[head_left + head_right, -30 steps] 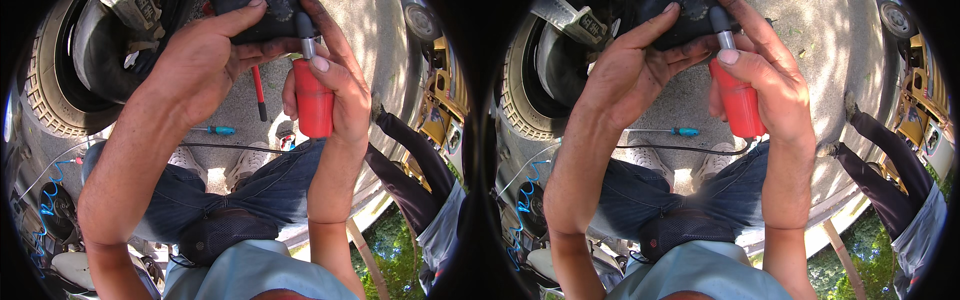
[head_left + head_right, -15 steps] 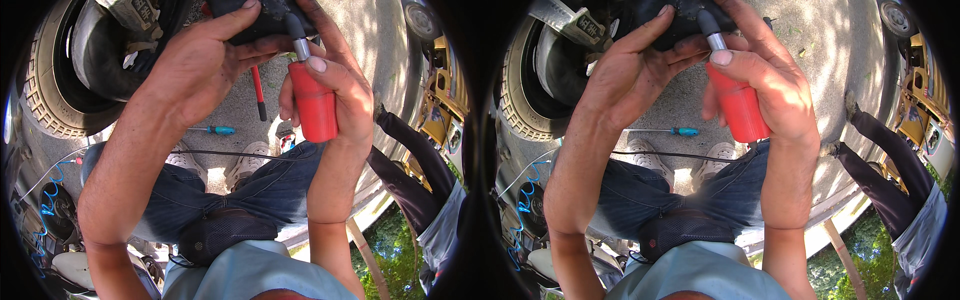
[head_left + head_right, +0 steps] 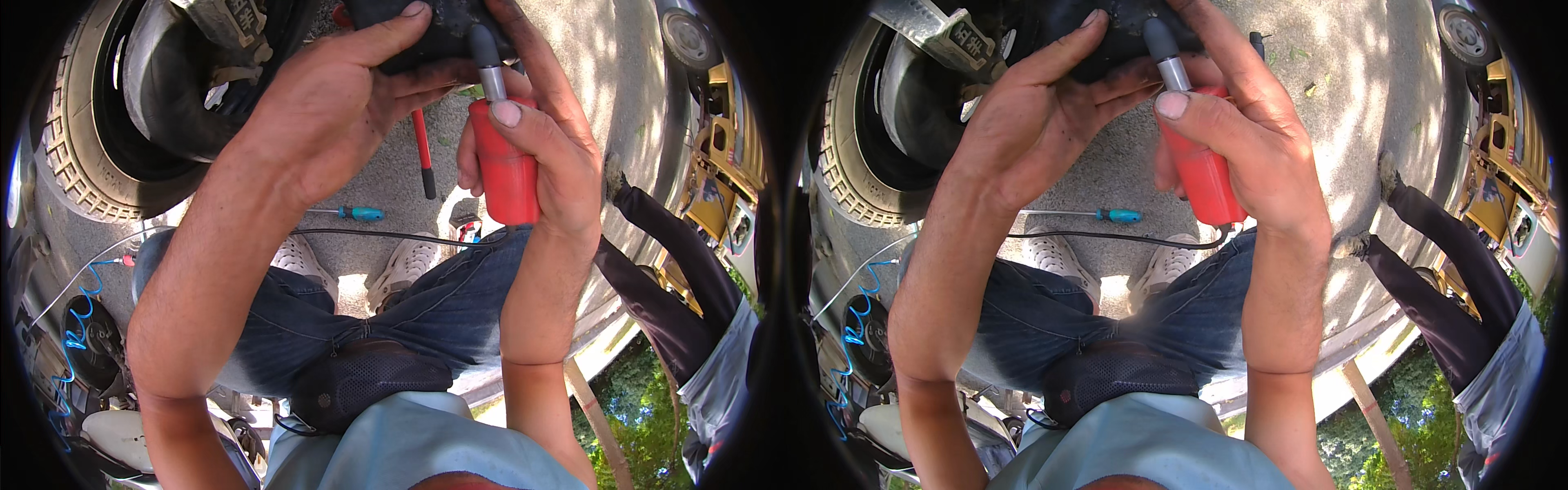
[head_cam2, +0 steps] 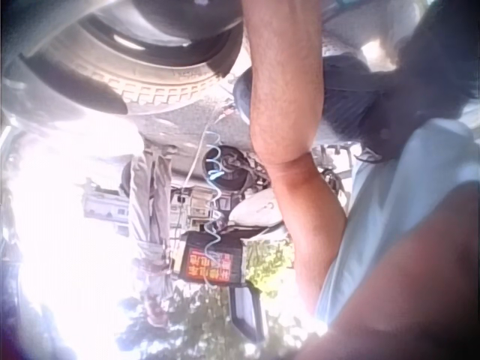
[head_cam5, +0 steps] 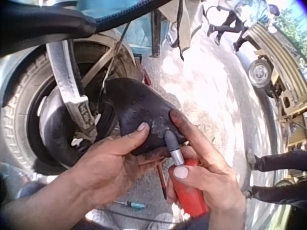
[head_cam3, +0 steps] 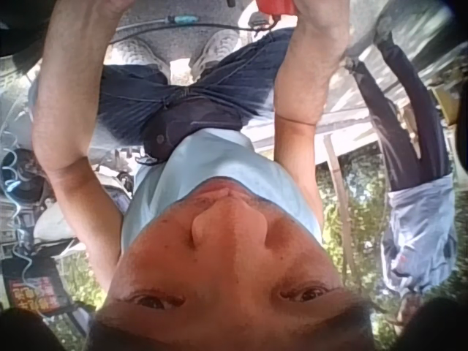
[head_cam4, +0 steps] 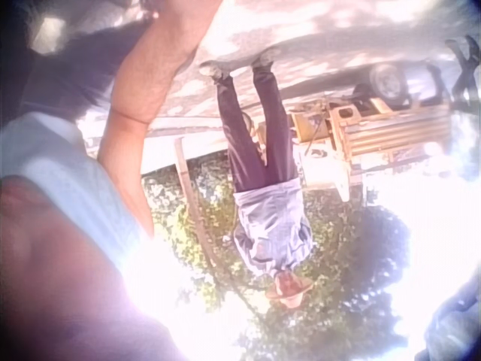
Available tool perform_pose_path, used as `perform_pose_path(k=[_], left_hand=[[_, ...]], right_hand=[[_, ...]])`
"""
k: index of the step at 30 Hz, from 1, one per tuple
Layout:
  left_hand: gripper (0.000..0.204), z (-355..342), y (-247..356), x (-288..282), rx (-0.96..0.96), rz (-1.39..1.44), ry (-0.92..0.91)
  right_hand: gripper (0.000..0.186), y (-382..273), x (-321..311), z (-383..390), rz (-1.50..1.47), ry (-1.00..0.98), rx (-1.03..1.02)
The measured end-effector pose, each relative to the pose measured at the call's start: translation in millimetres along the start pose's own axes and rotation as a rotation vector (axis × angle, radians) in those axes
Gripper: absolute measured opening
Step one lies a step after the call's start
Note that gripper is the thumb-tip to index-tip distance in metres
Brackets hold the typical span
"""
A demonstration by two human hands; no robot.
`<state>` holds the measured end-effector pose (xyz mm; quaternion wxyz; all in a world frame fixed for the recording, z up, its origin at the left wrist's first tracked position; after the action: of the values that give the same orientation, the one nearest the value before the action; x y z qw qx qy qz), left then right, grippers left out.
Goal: The person sits on the ground and uses a red handheld tool to grind the surface of a black motorcycle inner tube. They then apply a liquid from a bottle using a brush to the treated area of the tube.
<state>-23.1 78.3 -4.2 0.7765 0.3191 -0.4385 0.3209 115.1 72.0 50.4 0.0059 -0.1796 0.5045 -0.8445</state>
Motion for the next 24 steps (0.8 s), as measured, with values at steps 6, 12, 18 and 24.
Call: perform_pose_path(k=[6, 12, 18, 24], left_hand=[[0.039, -5.0, -3.2, -14.1, 0.038, -0.064, 0.06], [0.039, -5.5, -2.6, -11.4, 0.022, -0.071, 0.005], [0.039, -4.3, -1.8, -17.3, 0.019, -0.091, 0.039], [0.036, 3.4, 0.5, 2.0, -0.033, -0.072, 0.17]], right_hand=[[0.088, -3.6, 1.7, 0.1, -0.03, -0.041, 0.1], [0.088, -3.2, -4.4, -2.7, -0.104, -0.068, 0.116], [0.091, 5.1, -5.1, -2.8, -0.009, -0.109, 0.094], [0.092, -0.2, -1.8, -7.9, 0.071, -0.097, 0.02]])
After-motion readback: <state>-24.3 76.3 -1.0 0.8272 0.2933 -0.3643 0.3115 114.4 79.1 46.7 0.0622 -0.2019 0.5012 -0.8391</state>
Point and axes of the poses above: each hand's wrist, its own z-axis away from the middle knuckle, its own x-axis out of the palm, y = z × x, the point moved 7 cm from there along -z, towards the middle knuckle, and after that the axes turned 4 degrees about z, right-handed, at the moved point
